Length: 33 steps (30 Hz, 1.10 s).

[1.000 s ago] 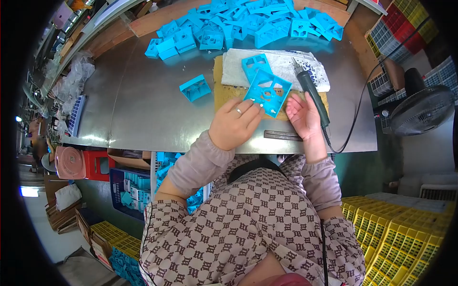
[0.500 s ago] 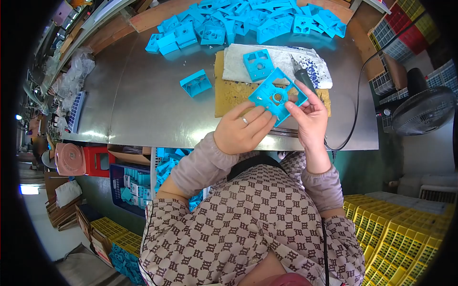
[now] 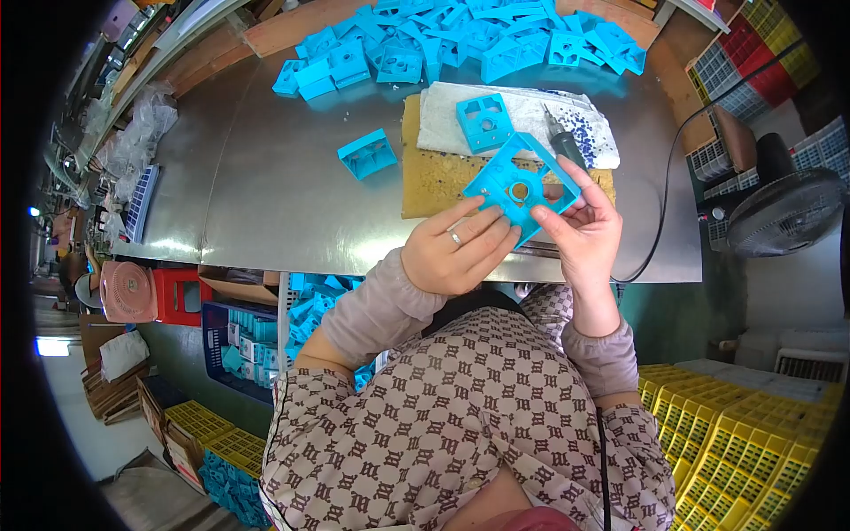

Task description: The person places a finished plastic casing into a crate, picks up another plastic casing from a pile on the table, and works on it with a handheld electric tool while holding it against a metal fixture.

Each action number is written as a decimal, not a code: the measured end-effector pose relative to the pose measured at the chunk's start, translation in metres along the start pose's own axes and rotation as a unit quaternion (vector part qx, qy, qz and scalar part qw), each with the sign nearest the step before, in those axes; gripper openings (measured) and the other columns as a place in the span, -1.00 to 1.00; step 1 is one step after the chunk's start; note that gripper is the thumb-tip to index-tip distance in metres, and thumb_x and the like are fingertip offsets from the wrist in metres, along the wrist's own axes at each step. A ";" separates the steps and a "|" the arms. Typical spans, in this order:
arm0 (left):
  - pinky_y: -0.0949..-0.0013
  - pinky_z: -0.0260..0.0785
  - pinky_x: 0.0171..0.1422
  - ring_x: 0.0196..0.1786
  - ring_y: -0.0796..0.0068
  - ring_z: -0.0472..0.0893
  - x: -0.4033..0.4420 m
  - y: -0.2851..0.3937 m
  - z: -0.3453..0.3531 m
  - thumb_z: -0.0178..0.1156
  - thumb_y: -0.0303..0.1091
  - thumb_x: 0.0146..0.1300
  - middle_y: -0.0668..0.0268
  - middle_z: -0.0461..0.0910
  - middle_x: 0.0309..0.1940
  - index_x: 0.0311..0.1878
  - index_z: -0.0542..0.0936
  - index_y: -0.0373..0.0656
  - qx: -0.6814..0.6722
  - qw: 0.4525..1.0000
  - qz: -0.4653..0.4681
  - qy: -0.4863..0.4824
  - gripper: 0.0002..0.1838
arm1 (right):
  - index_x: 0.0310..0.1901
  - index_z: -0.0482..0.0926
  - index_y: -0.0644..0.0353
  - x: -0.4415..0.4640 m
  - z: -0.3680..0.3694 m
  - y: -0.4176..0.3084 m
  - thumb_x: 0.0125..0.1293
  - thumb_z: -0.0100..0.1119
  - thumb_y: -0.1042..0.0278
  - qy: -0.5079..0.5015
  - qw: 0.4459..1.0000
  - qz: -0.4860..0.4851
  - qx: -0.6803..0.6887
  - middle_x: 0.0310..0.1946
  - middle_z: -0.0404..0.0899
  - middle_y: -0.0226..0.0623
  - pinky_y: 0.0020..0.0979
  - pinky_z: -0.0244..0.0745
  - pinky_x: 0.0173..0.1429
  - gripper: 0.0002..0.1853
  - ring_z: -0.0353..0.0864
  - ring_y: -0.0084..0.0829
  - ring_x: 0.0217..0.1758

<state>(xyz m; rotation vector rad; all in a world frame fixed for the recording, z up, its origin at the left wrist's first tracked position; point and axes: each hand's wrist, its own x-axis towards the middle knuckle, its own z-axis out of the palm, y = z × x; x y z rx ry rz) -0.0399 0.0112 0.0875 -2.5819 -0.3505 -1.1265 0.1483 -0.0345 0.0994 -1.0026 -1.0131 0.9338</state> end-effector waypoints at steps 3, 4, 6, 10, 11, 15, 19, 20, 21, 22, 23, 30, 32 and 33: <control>0.22 0.53 0.04 -0.11 0.35 0.63 -0.002 -0.001 0.006 0.26 -0.45 -0.03 0.30 0.60 -0.22 -0.17 0.66 -0.20 -0.035 0.999 -0.029 0.022 -0.72 | 0.20 0.41 0.40 0.002 0.003 -0.002 0.20 0.26 0.65 -0.027 0.995 -0.003 0.096 -0.10 0.63 -0.16 -0.40 0.56 0.08 -0.50 0.63 -0.43 0.00; 0.22 0.54 0.01 -0.14 0.35 0.62 -0.003 -0.002 0.008 0.28 -0.44 -0.06 0.28 0.59 -0.24 -0.18 0.65 -0.21 -0.048 0.997 -0.042 0.032 -0.71 | 0.17 0.43 0.41 0.004 0.004 -0.002 0.25 0.21 0.64 -0.036 0.989 -0.005 0.146 -0.11 0.63 -0.17 -0.40 0.55 0.09 -0.57 0.62 -0.43 0.00; 0.24 0.52 -0.08 -0.19 0.32 0.61 -0.005 0.001 0.013 0.32 -0.52 -0.06 0.26 0.56 -0.29 -0.20 0.62 -0.24 -0.135 0.977 -0.151 0.063 -0.73 | 0.06 0.45 0.38 0.006 0.002 0.005 0.30 0.10 0.63 -0.050 0.995 -0.004 0.083 -0.14 0.63 -0.21 -0.41 0.53 0.06 -0.71 0.61 -0.45 -0.04; 0.41 0.48 -0.18 -0.18 0.44 0.60 -0.011 0.011 0.020 0.34 -0.63 0.09 0.22 0.53 -0.23 -0.17 0.53 -0.29 -0.330 0.851 -0.389 0.121 -0.75 | -0.27 0.46 0.30 0.006 -0.002 0.012 0.10 0.12 0.63 -0.106 0.924 -0.151 -0.333 -0.39 0.52 -0.19 -0.35 0.46 -0.19 -0.86 0.57 -0.29 -0.29; 0.43 0.49 -0.07 -0.11 0.53 0.57 -0.010 0.014 0.021 0.24 -0.65 0.22 0.27 0.51 -0.17 -0.10 0.50 -0.31 -0.399 0.795 -0.434 0.144 -0.80 | -0.30 0.46 0.30 0.005 0.000 0.013 0.06 0.12 0.63 -0.105 0.920 -0.163 -0.341 -0.41 0.49 -0.18 -0.31 0.44 -0.21 -0.86 0.55 -0.23 -0.32; 0.42 0.53 -0.01 -0.08 0.51 0.57 -0.001 0.016 0.020 0.22 -0.64 0.24 0.27 0.47 -0.18 -0.09 0.47 -0.33 -0.511 0.707 -0.439 0.216 -0.79 | -0.38 0.43 0.28 0.004 0.011 0.016 -0.05 0.13 0.61 -0.099 0.905 -0.201 -0.363 -0.48 0.42 -0.14 -0.17 0.39 -0.24 -0.85 0.47 -0.07 -0.37; 0.42 0.54 0.04 -0.06 0.52 0.57 -0.001 0.017 0.019 0.20 -0.64 0.26 0.28 0.46 -0.16 -0.06 0.46 -0.33 -0.521 0.706 -0.427 0.220 -0.79 | -0.38 0.43 0.26 0.002 0.018 0.010 -0.07 0.13 0.58 -0.114 0.889 -0.212 -0.389 -0.48 0.42 -0.14 -0.13 0.39 -0.21 -0.84 0.48 -0.06 -0.33; 0.41 0.54 0.03 -0.06 0.52 0.57 -0.001 0.018 0.018 0.20 -0.64 0.26 0.28 0.46 -0.16 -0.06 0.46 -0.33 -0.521 0.706 -0.424 0.223 -0.79 | -0.37 0.44 0.26 0.001 0.016 0.012 -0.08 0.14 0.56 -0.121 0.887 -0.211 -0.392 -0.47 0.43 -0.14 -0.13 0.39 -0.21 -0.83 0.48 -0.06 -0.33; 0.41 0.54 0.03 -0.06 0.51 0.57 0.000 0.018 0.017 0.21 -0.64 0.25 0.28 0.46 -0.16 -0.06 0.47 -0.33 -0.520 0.707 -0.425 0.222 -0.79 | -0.36 0.44 0.26 0.000 0.013 0.015 -0.08 0.15 0.55 -0.128 0.885 -0.211 -0.395 -0.46 0.43 -0.14 -0.14 0.39 -0.20 -0.81 0.49 -0.06 -0.32; 0.41 0.54 0.03 -0.06 0.51 0.57 0.000 0.018 0.017 0.21 -0.64 0.25 0.28 0.46 -0.16 -0.06 0.47 -0.33 -0.519 0.707 -0.426 0.221 -0.79 | -0.35 0.44 0.26 0.000 0.012 0.016 -0.09 0.16 0.54 -0.135 0.882 -0.210 -0.398 -0.45 0.43 -0.14 -0.14 0.39 -0.20 -0.80 0.49 -0.06 -0.31; 0.41 0.54 0.04 -0.06 0.51 0.57 0.000 0.018 0.016 0.21 -0.64 0.25 0.28 0.46 -0.17 -0.07 0.47 -0.33 -0.519 0.707 -0.427 0.220 -0.79 | -0.37 0.44 0.25 0.001 0.015 0.013 -0.10 0.16 0.53 -0.126 0.882 -0.211 -0.401 -0.45 0.43 -0.15 -0.14 0.39 -0.21 -0.81 0.49 -0.06 -0.32; 0.41 0.54 0.02 -0.07 0.49 0.57 -0.001 0.020 0.018 0.24 -0.63 0.22 0.27 0.47 -0.17 -0.07 0.48 -0.31 -0.515 0.712 -0.429 0.209 -0.77 | -0.49 0.43 0.22 0.002 0.025 -0.004 -0.13 0.18 0.47 -0.093 0.869 -0.236 -0.426 -0.52 0.42 -0.21 -0.15 0.39 -0.24 -0.86 0.49 -0.09 -0.41; 0.41 0.54 0.01 -0.08 0.49 0.57 -0.003 0.020 0.018 0.25 -0.63 0.22 0.27 0.47 -0.17 -0.07 0.49 -0.31 -0.510 0.719 -0.428 0.198 -0.77 | -0.50 0.43 0.21 0.002 0.026 -0.006 -0.14 0.19 0.46 -0.103 0.863 -0.252 -0.427 -0.53 0.42 -0.22 -0.16 0.38 -0.26 -0.86 0.49 -0.10 -0.42; 0.41 0.54 0.01 -0.08 0.49 0.57 -0.003 0.021 0.017 0.25 -0.63 0.22 0.27 0.47 -0.17 -0.07 0.49 -0.31 -0.510 0.718 -0.430 0.197 -0.77 | -0.50 0.43 0.21 0.002 0.023 -0.004 -0.14 0.19 0.45 -0.125 0.851 -0.251 -0.444 -0.54 0.41 -0.22 -0.16 0.38 -0.28 -0.85 0.49 -0.10 -0.43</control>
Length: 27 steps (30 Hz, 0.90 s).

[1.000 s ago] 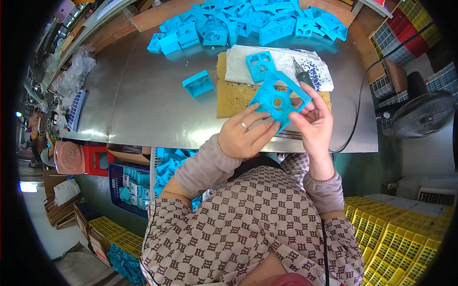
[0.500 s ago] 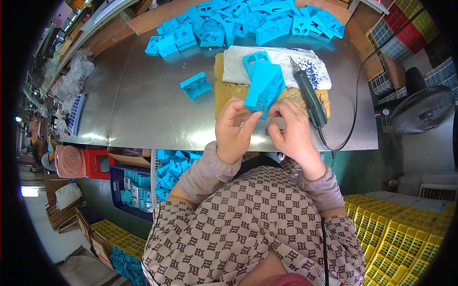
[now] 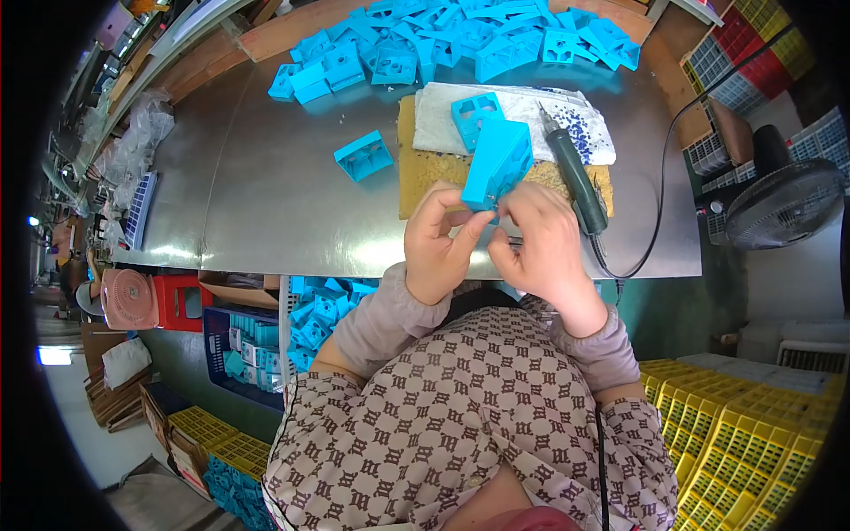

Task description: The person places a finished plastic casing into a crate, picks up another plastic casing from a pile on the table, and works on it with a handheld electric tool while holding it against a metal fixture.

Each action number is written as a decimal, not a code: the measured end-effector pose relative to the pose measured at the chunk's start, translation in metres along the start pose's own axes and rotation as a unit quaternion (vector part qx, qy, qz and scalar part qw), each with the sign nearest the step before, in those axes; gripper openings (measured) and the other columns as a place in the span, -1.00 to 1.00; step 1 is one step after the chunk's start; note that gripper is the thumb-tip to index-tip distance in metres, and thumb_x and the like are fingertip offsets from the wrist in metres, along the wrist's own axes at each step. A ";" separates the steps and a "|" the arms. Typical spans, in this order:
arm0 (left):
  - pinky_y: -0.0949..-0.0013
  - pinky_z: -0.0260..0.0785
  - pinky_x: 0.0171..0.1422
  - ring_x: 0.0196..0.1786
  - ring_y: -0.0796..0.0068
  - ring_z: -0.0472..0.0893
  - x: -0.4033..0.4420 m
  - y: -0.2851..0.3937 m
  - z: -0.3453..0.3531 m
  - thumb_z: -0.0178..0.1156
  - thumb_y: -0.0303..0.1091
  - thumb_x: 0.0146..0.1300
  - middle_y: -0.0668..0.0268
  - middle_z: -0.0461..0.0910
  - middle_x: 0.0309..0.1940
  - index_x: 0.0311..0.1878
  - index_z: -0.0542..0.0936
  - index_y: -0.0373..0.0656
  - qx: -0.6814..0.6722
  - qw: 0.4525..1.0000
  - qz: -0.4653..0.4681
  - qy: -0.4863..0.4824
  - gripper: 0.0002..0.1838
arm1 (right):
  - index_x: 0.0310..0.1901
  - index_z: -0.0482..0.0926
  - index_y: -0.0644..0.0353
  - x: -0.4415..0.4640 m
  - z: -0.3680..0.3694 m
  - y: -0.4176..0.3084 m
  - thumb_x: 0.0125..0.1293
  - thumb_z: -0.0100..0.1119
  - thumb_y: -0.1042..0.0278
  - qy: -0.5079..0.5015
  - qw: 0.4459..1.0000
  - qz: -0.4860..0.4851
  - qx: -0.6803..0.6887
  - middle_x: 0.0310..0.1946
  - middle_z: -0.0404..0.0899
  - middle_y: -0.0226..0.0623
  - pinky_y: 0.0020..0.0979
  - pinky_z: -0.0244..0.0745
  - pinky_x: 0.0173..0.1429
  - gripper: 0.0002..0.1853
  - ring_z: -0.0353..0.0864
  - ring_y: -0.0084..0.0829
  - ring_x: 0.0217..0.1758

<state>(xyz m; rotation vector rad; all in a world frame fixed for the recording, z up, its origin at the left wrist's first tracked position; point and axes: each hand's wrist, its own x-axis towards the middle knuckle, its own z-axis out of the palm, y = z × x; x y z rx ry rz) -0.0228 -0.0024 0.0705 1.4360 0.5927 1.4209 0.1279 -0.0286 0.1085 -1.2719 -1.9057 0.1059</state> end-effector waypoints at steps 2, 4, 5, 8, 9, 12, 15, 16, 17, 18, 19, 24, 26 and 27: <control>0.41 0.54 0.00 -0.08 0.49 0.57 0.001 0.002 0.001 0.25 -0.63 0.21 0.27 0.46 -0.16 -0.08 0.49 -0.30 -0.001 1.000 -0.001 0.000 -0.77 | -0.51 0.43 0.20 0.000 0.000 0.000 -0.14 0.19 0.45 0.000 1.000 0.004 -0.010 -0.55 0.40 -0.23 -0.16 0.38 -0.31 -0.86 0.49 -0.11 -0.42; 0.44 0.51 0.04 -0.06 0.53 0.56 0.002 0.001 -0.001 0.22 -0.67 0.23 0.29 0.47 -0.15 -0.06 0.47 -0.32 0.009 1.000 0.004 -0.012 -0.77 | -0.53 0.42 0.19 0.001 0.001 -0.004 -0.14 0.19 0.45 0.045 0.999 0.029 0.002 -0.56 0.39 -0.23 -0.16 0.38 -0.34 -0.86 0.50 -0.11 -0.41; 0.45 0.50 0.06 -0.05 0.55 0.56 0.002 0.001 -0.002 0.20 -0.68 0.24 0.30 0.48 -0.15 -0.06 0.46 -0.32 0.014 1.000 0.005 -0.017 -0.77 | -0.53 0.42 0.19 0.001 0.001 -0.003 -0.14 0.19 0.45 0.019 0.999 0.026 0.003 -0.56 0.39 -0.23 -0.16 0.37 -0.36 -0.86 0.49 -0.11 -0.42; 0.46 0.51 0.04 -0.07 0.55 0.57 0.001 0.002 -0.001 0.20 -0.68 0.24 0.29 0.48 -0.15 -0.07 0.46 -0.32 0.015 1.000 -0.005 -0.013 -0.77 | -0.52 0.42 0.20 -0.001 0.001 -0.001 -0.14 0.20 0.44 -0.013 1.000 0.026 0.004 -0.57 0.38 -0.23 -0.17 0.37 -0.39 -0.85 0.48 -0.10 -0.46; 0.45 0.53 0.03 -0.07 0.53 0.57 0.001 0.002 -0.001 0.22 -0.67 0.22 0.28 0.47 -0.16 -0.07 0.47 -0.32 0.016 1.000 -0.004 -0.014 -0.77 | -0.52 0.42 0.20 0.000 0.001 -0.001 -0.13 0.20 0.44 0.006 1.000 0.028 0.002 -0.57 0.38 -0.23 -0.18 0.38 -0.39 -0.85 0.48 -0.10 -0.47; 0.43 0.56 0.00 -0.08 0.49 0.58 0.001 0.000 -0.002 0.26 -0.65 0.19 0.26 0.46 -0.16 -0.08 0.50 -0.30 0.018 1.000 -0.008 -0.014 -0.75 | -0.53 0.41 0.21 0.011 -0.002 -0.008 -0.12 0.20 0.42 0.060 0.998 -0.001 0.030 -0.58 0.37 -0.23 -0.19 0.38 -0.40 -0.85 0.47 -0.10 -0.51; 0.43 0.57 -0.01 -0.09 0.49 0.58 0.000 -0.001 -0.001 0.25 -0.66 0.19 0.26 0.46 -0.16 -0.08 0.50 -0.30 0.021 0.999 -0.015 -0.022 -0.76 | -0.51 0.43 0.21 0.009 -0.006 -0.002 -0.11 0.20 0.40 0.013 0.999 -0.029 -0.007 -0.55 0.36 -0.23 -0.19 0.38 -0.41 -0.85 0.47 -0.12 -0.51; 0.43 0.57 -0.01 -0.09 0.49 0.59 -0.001 -0.002 -0.001 0.25 -0.66 0.19 0.26 0.46 -0.16 -0.08 0.50 -0.30 0.026 0.999 -0.016 -0.026 -0.76 | -0.50 0.44 0.21 0.007 -0.007 0.001 -0.11 0.20 0.40 -0.020 0.999 -0.036 -0.033 -0.53 0.36 -0.23 -0.19 0.38 -0.42 -0.85 0.47 -0.12 -0.51; 0.43 0.57 -0.01 -0.09 0.49 0.59 -0.002 -0.003 -0.001 0.24 -0.66 0.19 0.26 0.46 -0.16 -0.09 0.50 -0.30 0.033 0.999 -0.016 -0.029 -0.76 | -0.49 0.44 0.21 0.008 -0.008 0.000 -0.10 0.20 0.39 0.007 0.999 -0.036 -0.023 -0.52 0.36 -0.23 -0.19 0.38 -0.42 -0.85 0.47 -0.13 -0.51; 0.43 0.57 -0.01 -0.09 0.49 0.59 -0.001 -0.003 -0.001 0.24 -0.67 0.19 0.26 0.46 -0.16 -0.09 0.50 -0.30 0.030 0.999 -0.015 -0.030 -0.76 | -0.49 0.45 0.21 0.011 -0.007 -0.003 -0.10 0.20 0.39 0.033 0.999 -0.038 -0.012 -0.50 0.36 -0.22 -0.19 0.38 -0.43 -0.85 0.47 -0.14 -0.51; 0.44 0.58 -0.01 -0.09 0.49 0.59 0.000 -0.002 -0.001 0.24 -0.67 0.19 0.26 0.46 -0.16 -0.09 0.50 -0.30 0.027 0.999 -0.015 -0.029 -0.76 | -0.48 0.45 0.20 0.012 -0.007 -0.005 -0.10 0.20 0.38 0.058 0.998 -0.038 -0.001 -0.49 0.36 -0.22 -0.19 0.37 -0.43 -0.85 0.47 -0.14 -0.51; 0.44 0.52 0.05 -0.06 0.55 0.57 -0.001 0.000 -0.001 0.17 -0.72 0.23 0.30 0.47 -0.15 -0.07 0.46 -0.32 0.017 0.998 -0.042 -0.039 -0.77 | -0.56 0.41 0.21 0.010 -0.011 -0.003 -0.09 0.23 0.34 0.020 0.998 -0.041 -0.031 -0.50 0.35 -0.22 -0.18 0.36 -0.44 -0.81 0.47 -0.15 -0.51; 0.45 0.52 0.05 -0.06 0.56 0.57 -0.002 -0.001 0.000 0.17 -0.72 0.23 0.30 0.47 -0.14 -0.07 0.46 -0.33 0.020 0.998 -0.047 -0.034 -0.77 | -0.57 0.41 0.21 0.011 -0.011 -0.003 -0.10 0.24 0.33 0.025 0.998 -0.052 -0.035 -0.51 0.35 -0.22 -0.18 0.36 -0.44 -0.80 0.46 -0.15 -0.51; 0.45 0.54 0.03 -0.07 0.54 0.58 -0.004 -0.003 0.000 0.19 -0.70 0.22 0.29 0.48 -0.14 -0.08 0.47 -0.33 0.004 0.999 -0.045 -0.026 -0.78 | -0.55 0.42 0.21 0.012 -0.011 0.000 -0.10 0.24 0.33 -0.001 0.997 -0.059 -0.050 -0.51 0.34 -0.23 -0.18 0.36 -0.44 -0.80 0.46 -0.16 -0.51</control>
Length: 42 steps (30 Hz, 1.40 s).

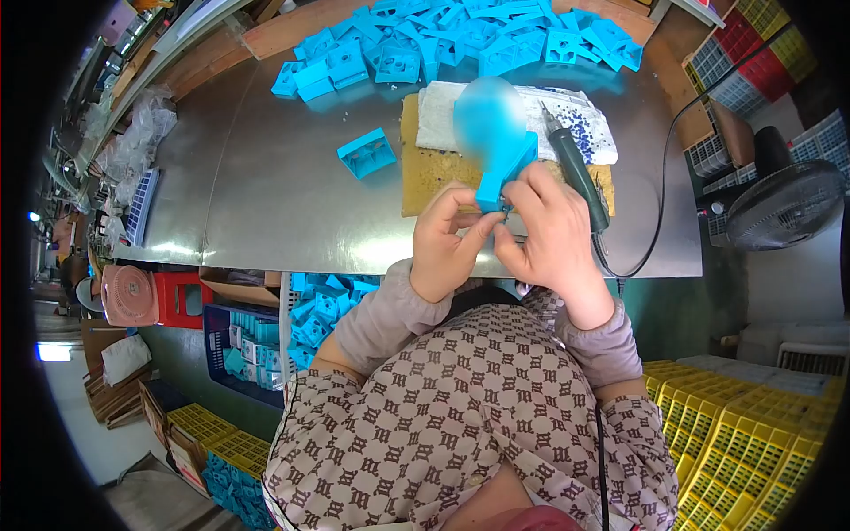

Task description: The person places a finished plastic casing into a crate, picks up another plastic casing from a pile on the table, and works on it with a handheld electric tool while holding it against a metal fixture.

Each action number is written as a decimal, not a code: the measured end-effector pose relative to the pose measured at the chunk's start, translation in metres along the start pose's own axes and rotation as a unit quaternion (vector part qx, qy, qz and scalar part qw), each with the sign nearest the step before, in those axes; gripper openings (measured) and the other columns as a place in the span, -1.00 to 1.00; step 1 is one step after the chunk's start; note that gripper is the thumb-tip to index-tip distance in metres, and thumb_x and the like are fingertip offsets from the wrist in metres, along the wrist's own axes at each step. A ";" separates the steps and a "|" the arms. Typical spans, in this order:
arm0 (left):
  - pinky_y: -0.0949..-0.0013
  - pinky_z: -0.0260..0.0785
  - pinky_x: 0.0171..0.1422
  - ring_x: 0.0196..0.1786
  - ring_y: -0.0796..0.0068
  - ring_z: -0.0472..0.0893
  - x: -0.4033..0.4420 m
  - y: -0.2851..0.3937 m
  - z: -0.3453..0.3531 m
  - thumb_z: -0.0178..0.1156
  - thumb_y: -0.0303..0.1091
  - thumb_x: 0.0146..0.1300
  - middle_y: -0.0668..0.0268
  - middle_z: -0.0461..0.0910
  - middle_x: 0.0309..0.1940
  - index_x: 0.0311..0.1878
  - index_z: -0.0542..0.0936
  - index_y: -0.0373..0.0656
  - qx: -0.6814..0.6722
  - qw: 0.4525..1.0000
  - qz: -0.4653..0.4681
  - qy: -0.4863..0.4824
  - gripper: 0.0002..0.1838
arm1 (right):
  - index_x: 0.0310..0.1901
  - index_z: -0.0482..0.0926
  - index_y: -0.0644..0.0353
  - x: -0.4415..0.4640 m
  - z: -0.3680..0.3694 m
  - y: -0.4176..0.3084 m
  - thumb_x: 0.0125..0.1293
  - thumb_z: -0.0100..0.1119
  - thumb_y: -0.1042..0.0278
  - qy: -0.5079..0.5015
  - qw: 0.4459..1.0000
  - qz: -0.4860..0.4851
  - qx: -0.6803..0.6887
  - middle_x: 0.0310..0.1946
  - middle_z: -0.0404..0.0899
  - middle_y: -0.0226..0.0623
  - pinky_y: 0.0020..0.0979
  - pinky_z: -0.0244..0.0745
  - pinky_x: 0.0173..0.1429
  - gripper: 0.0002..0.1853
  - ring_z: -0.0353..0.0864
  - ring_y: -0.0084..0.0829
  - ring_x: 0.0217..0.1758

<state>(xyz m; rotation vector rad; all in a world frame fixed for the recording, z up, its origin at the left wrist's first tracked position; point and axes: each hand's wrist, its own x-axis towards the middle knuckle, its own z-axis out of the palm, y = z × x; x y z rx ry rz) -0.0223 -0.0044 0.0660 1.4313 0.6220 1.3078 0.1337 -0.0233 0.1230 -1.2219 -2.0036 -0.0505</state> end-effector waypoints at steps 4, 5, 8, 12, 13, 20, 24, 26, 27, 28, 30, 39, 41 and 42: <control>0.47 0.56 -0.04 -0.11 0.53 0.60 0.004 0.001 0.001 0.24 -0.62 0.23 0.28 0.51 -0.14 -0.09 0.49 -0.31 -0.055 0.998 -0.017 0.024 -0.80 | -0.38 0.51 0.20 -0.014 0.004 0.012 -0.10 0.25 0.37 -0.011 0.999 0.016 -0.036 -0.46 0.35 -0.24 -0.21 0.42 -0.38 -0.79 0.50 -0.17 -0.45; 0.47 0.56 -0.05 -0.12 0.53 0.60 0.003 0.003 0.000 0.24 -0.61 0.25 0.29 0.53 -0.14 -0.08 0.49 -0.31 -0.067 0.997 -0.032 0.033 -0.80 | -0.30 0.53 0.20 -0.013 0.005 0.012 -0.10 0.26 0.39 0.003 0.999 0.029 -0.026 -0.42 0.38 -0.24 -0.22 0.44 -0.35 -0.74 0.52 -0.19 -0.42; 0.46 0.59 -0.05 -0.11 0.56 0.61 0.010 -0.001 -0.011 0.19 -0.56 0.30 0.31 0.57 -0.18 -0.02 0.50 -0.28 -0.102 0.988 -0.089 0.068 -0.79 | -0.08 0.58 0.20 -0.014 0.008 0.011 -0.11 0.27 0.46 0.021 0.999 0.048 -0.013 -0.30 0.46 -0.23 -0.25 0.49 -0.26 -0.57 0.55 -0.23 -0.35; 0.42 0.63 -0.08 -0.05 0.51 0.63 0.018 0.009 -0.012 0.16 -0.48 0.35 0.24 0.59 -0.11 0.01 0.51 -0.30 -0.232 0.947 -0.202 0.089 -0.79 | 0.06 0.57 0.19 -0.025 0.024 0.025 -0.13 0.33 0.50 0.037 0.997 -0.015 -0.069 -0.19 0.52 -0.24 -0.27 0.51 -0.20 -0.43 0.58 -0.28 -0.28; 0.40 0.63 -0.07 -0.04 0.49 0.64 0.019 0.011 -0.011 0.16 -0.48 0.36 0.23 0.59 -0.09 0.01 0.51 -0.30 -0.248 0.943 -0.205 0.085 -0.79 | 0.08 0.56 0.19 -0.027 0.027 0.029 -0.14 0.34 0.50 0.056 0.994 -0.041 -0.090 -0.17 0.53 -0.25 -0.27 0.51 -0.20 -0.40 0.58 -0.29 -0.27; 0.33 0.51 -0.07 -0.10 0.41 0.56 0.019 0.011 -0.012 0.23 -0.45 0.29 0.22 0.55 -0.13 -0.03 0.54 -0.30 0.160 0.982 0.056 0.084 -0.77 | -0.08 0.64 0.29 -0.031 0.022 0.019 0.11 0.30 0.57 0.068 0.949 0.208 0.227 -0.42 0.53 -0.38 -0.53 0.38 -0.32 -0.71 0.49 -0.58 -0.44; 0.19 0.36 0.01 -0.11 0.16 0.48 0.030 0.023 -0.016 0.34 -0.38 0.11 0.18 0.48 -0.15 -0.06 0.57 -0.23 0.464 0.852 0.240 0.044 -0.68 | -0.14 0.65 0.32 -0.037 0.025 0.025 0.26 0.24 0.54 0.057 0.812 0.341 0.471 -0.47 0.53 -0.60 -0.67 0.23 -0.37 -0.85 0.37 -0.82 -0.42; 0.11 0.30 0.07 -0.06 0.05 0.46 0.033 0.023 -0.015 0.38 -0.31 0.04 0.16 0.46 -0.13 -0.05 0.59 -0.19 0.506 0.821 0.261 0.041 -0.62 | -0.14 0.65 0.33 -0.035 0.024 0.023 0.27 0.22 0.55 0.058 0.774 0.358 0.520 -0.46 0.55 -0.58 -0.67 0.25 -0.37 -0.85 0.37 -0.82 -0.44; 0.10 0.29 0.09 -0.02 0.06 0.45 0.033 0.024 -0.014 0.38 -0.28 0.04 0.16 0.45 -0.11 -0.04 0.59 -0.18 0.528 0.806 0.266 0.043 -0.61 | -0.14 0.65 0.34 -0.034 0.023 0.021 0.28 0.21 0.55 0.060 0.774 0.357 0.520 -0.45 0.57 -0.56 -0.67 0.27 -0.36 -0.85 0.39 -0.81 -0.43; 0.09 0.28 0.11 0.01 0.06 0.44 0.034 0.025 -0.012 0.38 -0.24 0.04 0.16 0.45 -0.09 -0.04 0.59 -0.18 0.549 0.789 0.271 0.045 -0.59 | -0.14 0.65 0.34 -0.033 0.022 0.019 0.28 0.20 0.55 0.063 0.774 0.357 0.520 -0.44 0.58 -0.55 -0.67 0.29 -0.35 -0.85 0.40 -0.81 -0.43; 0.07 0.26 0.14 0.06 0.07 0.42 0.034 0.025 -0.010 0.38 -0.20 0.04 0.17 0.44 -0.05 -0.02 0.59 -0.17 0.582 0.763 0.279 0.046 -0.56 | -0.13 0.65 0.36 -0.035 0.022 0.020 0.29 0.19 0.55 0.061 0.777 0.357 0.515 -0.42 0.61 -0.52 -0.67 0.33 -0.33 -0.84 0.43 -0.80 -0.42; 0.02 0.23 0.18 0.10 0.02 0.41 0.031 0.021 -0.004 0.35 -0.22 0.06 0.13 0.43 -0.01 -0.04 0.58 -0.21 0.516 0.818 0.248 0.053 -0.59 | -0.08 0.63 0.39 -0.037 0.025 0.018 0.28 0.20 0.57 0.062 0.792 0.350 0.497 -0.40 0.63 -0.46 -0.65 0.40 -0.29 -0.81 0.49 -0.77 -0.39; 0.01 0.22 0.19 0.11 0.01 0.40 0.031 0.017 -0.006 0.34 -0.24 0.07 0.12 0.43 0.00 -0.06 0.58 -0.22 0.476 0.847 0.230 0.057 -0.61 | -0.07 0.62 0.39 -0.039 0.026 0.020 0.28 0.20 0.56 0.053 0.799 0.345 0.489 -0.40 0.63 -0.45 -0.65 0.40 -0.29 -0.80 0.49 -0.77 -0.39; 0.01 0.22 0.19 0.11 0.01 0.40 0.031 0.018 -0.007 0.34 -0.24 0.06 0.12 0.43 0.00 -0.07 0.58 -0.22 0.495 0.832 0.244 0.057 -0.61 | -0.07 0.62 0.39 -0.039 0.027 0.020 0.28 0.20 0.56 0.056 0.801 0.343 0.487 -0.40 0.63 -0.45 -0.65 0.40 -0.29 -0.80 0.49 -0.77 -0.39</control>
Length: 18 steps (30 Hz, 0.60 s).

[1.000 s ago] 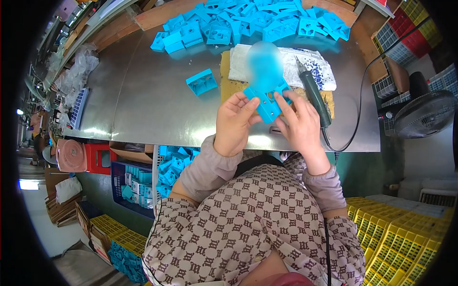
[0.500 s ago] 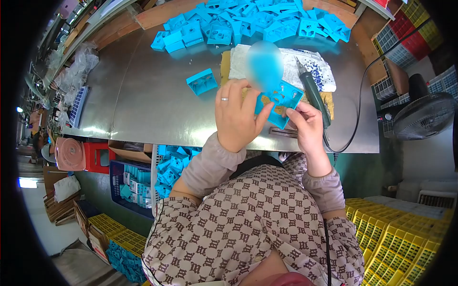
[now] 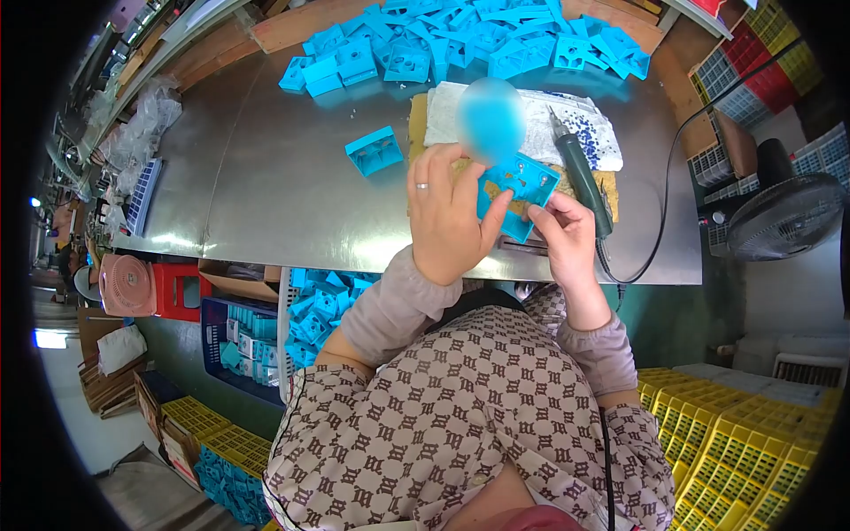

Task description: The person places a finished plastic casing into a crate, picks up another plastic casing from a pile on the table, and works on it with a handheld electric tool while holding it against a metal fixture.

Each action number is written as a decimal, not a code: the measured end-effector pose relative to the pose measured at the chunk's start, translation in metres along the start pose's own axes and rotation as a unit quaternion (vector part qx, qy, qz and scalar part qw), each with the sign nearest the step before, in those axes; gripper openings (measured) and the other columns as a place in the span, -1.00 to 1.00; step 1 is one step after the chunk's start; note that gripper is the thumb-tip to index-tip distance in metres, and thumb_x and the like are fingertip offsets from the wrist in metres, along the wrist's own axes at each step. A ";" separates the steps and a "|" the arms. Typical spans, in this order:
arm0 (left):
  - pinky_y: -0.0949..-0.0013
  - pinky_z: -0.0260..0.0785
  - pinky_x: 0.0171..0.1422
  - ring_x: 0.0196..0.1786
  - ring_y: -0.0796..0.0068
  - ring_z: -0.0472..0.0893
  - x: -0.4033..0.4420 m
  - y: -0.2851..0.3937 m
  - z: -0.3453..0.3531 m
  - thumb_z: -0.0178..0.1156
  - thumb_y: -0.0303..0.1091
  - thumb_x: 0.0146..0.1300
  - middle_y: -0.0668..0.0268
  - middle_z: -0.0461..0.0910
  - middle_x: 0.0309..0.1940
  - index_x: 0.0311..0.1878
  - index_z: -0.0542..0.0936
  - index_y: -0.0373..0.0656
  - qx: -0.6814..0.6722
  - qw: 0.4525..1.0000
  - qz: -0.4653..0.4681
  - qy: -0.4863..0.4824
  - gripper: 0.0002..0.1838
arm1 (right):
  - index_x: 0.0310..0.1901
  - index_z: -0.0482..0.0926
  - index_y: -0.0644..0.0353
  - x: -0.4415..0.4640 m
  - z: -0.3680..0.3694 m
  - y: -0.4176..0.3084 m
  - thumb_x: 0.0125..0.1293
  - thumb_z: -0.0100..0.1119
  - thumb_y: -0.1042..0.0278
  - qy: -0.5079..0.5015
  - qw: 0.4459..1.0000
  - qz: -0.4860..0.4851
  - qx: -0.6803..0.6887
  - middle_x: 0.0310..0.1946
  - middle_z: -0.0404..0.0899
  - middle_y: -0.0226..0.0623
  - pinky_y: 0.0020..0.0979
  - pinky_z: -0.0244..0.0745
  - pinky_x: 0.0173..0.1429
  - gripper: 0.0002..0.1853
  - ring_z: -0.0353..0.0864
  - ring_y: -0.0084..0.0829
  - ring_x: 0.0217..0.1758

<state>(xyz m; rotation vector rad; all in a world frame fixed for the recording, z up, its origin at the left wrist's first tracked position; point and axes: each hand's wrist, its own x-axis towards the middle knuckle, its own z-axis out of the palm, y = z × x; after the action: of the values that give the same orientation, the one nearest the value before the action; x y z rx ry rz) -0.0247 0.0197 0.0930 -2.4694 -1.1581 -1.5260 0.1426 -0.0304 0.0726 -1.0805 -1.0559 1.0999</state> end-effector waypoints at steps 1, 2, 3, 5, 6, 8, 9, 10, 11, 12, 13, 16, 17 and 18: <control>0.00 0.22 0.19 0.11 0.01 0.40 0.000 0.000 -0.001 0.35 -0.24 0.06 0.12 0.43 0.01 -0.08 0.58 -0.22 0.023 1.000 0.017 0.004 -0.62 | -0.06 0.62 0.39 0.000 0.000 0.001 0.28 0.20 0.56 0.002 1.000 -0.004 -0.002 -0.40 0.63 -0.45 -0.65 0.40 -0.30 -0.79 0.49 -0.77 -0.40; 0.00 0.22 0.19 0.11 0.01 0.40 0.000 0.000 -0.002 0.35 -0.24 0.06 0.12 0.43 0.01 -0.08 0.58 -0.23 0.045 0.998 0.035 0.007 -0.62 | -0.06 0.62 0.40 -0.001 0.001 0.001 0.28 0.21 0.56 0.004 1.000 -0.009 -0.004 -0.40 0.64 -0.44 -0.65 0.40 -0.30 -0.79 0.49 -0.77 -0.40; -0.01 0.21 0.20 0.12 0.01 0.40 0.000 0.001 -0.002 0.35 -0.24 0.05 0.12 0.43 0.01 -0.08 0.58 -0.23 0.050 0.998 0.034 0.004 -0.62 | -0.06 0.62 0.39 -0.001 0.002 0.001 0.28 0.21 0.56 0.008 1.000 -0.007 0.006 -0.40 0.63 -0.45 -0.66 0.39 -0.31 -0.79 0.48 -0.77 -0.40; -0.02 0.20 0.22 0.13 0.02 0.40 0.000 0.002 -0.001 0.35 -0.23 0.05 0.13 0.43 0.01 -0.08 0.58 -0.23 0.062 0.998 0.032 -0.003 -0.61 | -0.06 0.62 0.39 -0.001 0.006 0.001 0.28 0.22 0.56 0.014 1.000 -0.005 0.025 -0.41 0.62 -0.46 -0.66 0.38 -0.32 -0.79 0.47 -0.78 -0.41; -0.02 0.19 0.23 0.13 0.02 0.40 0.000 0.002 -0.001 0.35 -0.22 0.05 0.13 0.43 0.01 -0.07 0.58 -0.23 0.068 0.997 0.032 -0.002 -0.60 | -0.06 0.62 0.39 -0.001 0.006 0.002 0.28 0.22 0.56 0.012 1.000 -0.008 0.020 -0.42 0.61 -0.47 -0.67 0.37 -0.33 -0.79 0.46 -0.79 -0.42; -0.03 0.17 0.26 0.15 0.03 0.39 -0.001 0.002 0.001 0.35 -0.20 0.05 0.13 0.43 0.00 -0.07 0.58 -0.23 0.079 0.996 0.032 0.001 -0.58 | -0.07 0.62 0.38 -0.001 0.005 0.004 0.28 0.22 0.56 0.008 1.000 -0.015 0.008 -0.44 0.59 -0.50 -0.68 0.36 -0.34 -0.80 0.45 -0.80 -0.43; -0.04 0.17 0.27 0.15 0.04 0.40 -0.002 0.002 0.001 0.35 -0.19 0.04 0.14 0.43 0.00 -0.07 0.58 -0.24 0.084 0.996 0.033 0.001 -0.57 | -0.07 0.62 0.38 -0.001 0.005 0.005 0.28 0.23 0.56 0.009 1.000 -0.013 0.007 -0.45 0.58 -0.51 -0.68 0.35 -0.35 -0.80 0.43 -0.80 -0.43; -0.04 0.16 0.28 0.15 0.04 0.40 -0.002 0.002 0.002 0.35 -0.17 0.04 0.14 0.43 0.00 -0.06 0.58 -0.24 0.090 0.995 0.034 0.001 -0.56 | -0.07 0.62 0.38 -0.001 0.005 0.006 0.28 0.23 0.56 0.009 1.000 -0.012 0.007 -0.46 0.57 -0.53 -0.69 0.34 -0.35 -0.80 0.42 -0.81 -0.44; -0.04 0.15 0.29 0.15 0.05 0.40 -0.003 0.002 0.002 0.35 -0.16 0.04 0.14 0.43 0.00 -0.06 0.58 -0.24 0.096 0.995 0.035 0.001 -0.55 | -0.08 0.62 0.38 -0.001 0.005 0.007 0.28 0.23 0.56 0.009 1.000 -0.010 0.007 -0.47 0.55 -0.54 -0.69 0.34 -0.36 -0.80 0.41 -0.81 -0.44; -0.05 0.15 0.30 0.15 0.05 0.40 -0.003 0.001 0.002 0.36 -0.15 0.04 0.14 0.44 0.00 -0.06 0.58 -0.25 0.102 0.994 0.037 0.001 -0.54 | -0.09 0.63 0.37 -0.001 0.006 0.007 0.27 0.24 0.55 0.010 1.000 -0.014 0.003 -0.49 0.53 -0.56 -0.69 0.30 -0.38 -0.81 0.38 -0.82 -0.46; -0.05 0.15 0.31 0.15 0.05 0.40 -0.004 0.001 0.003 0.36 -0.14 0.04 0.14 0.44 0.00 -0.06 0.57 -0.26 0.107 0.993 0.039 0.000 -0.53 | -0.11 0.63 0.36 -0.001 0.006 0.008 0.27 0.24 0.55 0.011 1.000 -0.018 -0.001 -0.51 0.50 -0.59 -0.69 0.27 -0.41 -0.83 0.35 -0.83 -0.48; -0.06 0.14 0.33 0.15 0.06 0.41 -0.006 0.000 0.005 0.36 -0.13 0.03 0.13 0.44 -0.01 -0.05 0.56 -0.28 0.126 0.991 0.046 0.000 -0.51 | -0.16 0.65 0.33 0.000 0.004 0.010 0.24 0.26 0.54 0.012 0.998 -0.025 -0.048 -0.58 0.40 -0.65 -0.68 0.14 -0.47 -0.86 0.24 -0.84 -0.52; -0.06 0.13 0.33 0.15 0.06 0.41 -0.006 0.000 0.005 0.36 -0.12 0.03 0.12 0.44 -0.01 -0.05 0.55 -0.29 0.132 0.990 0.049 0.000 -0.50 | -0.18 0.65 0.32 0.001 0.003 0.011 0.23 0.27 0.53 0.013 0.997 -0.027 -0.070 -0.60 0.36 -0.67 -0.68 0.09 -0.49 -0.87 0.20 -0.85 -0.54; -0.07 0.13 0.33 0.15 0.06 0.41 -0.007 0.001 0.005 0.36 -0.13 0.02 0.12 0.44 0.00 -0.05 0.55 -0.30 0.134 0.990 0.047 -0.001 -0.49 | -0.19 0.66 0.31 0.000 0.003 0.012 0.22 0.28 0.53 0.015 0.997 -0.034 -0.073 -0.61 0.33 -0.67 -0.67 0.06 -0.50 -0.87 0.18 -0.84 -0.54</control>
<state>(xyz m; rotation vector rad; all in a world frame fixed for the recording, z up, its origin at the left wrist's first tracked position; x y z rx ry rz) -0.0219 0.0172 0.0851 -2.3133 -1.1427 -1.2524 0.1378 -0.0282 0.0617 -1.1654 -1.1546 0.9606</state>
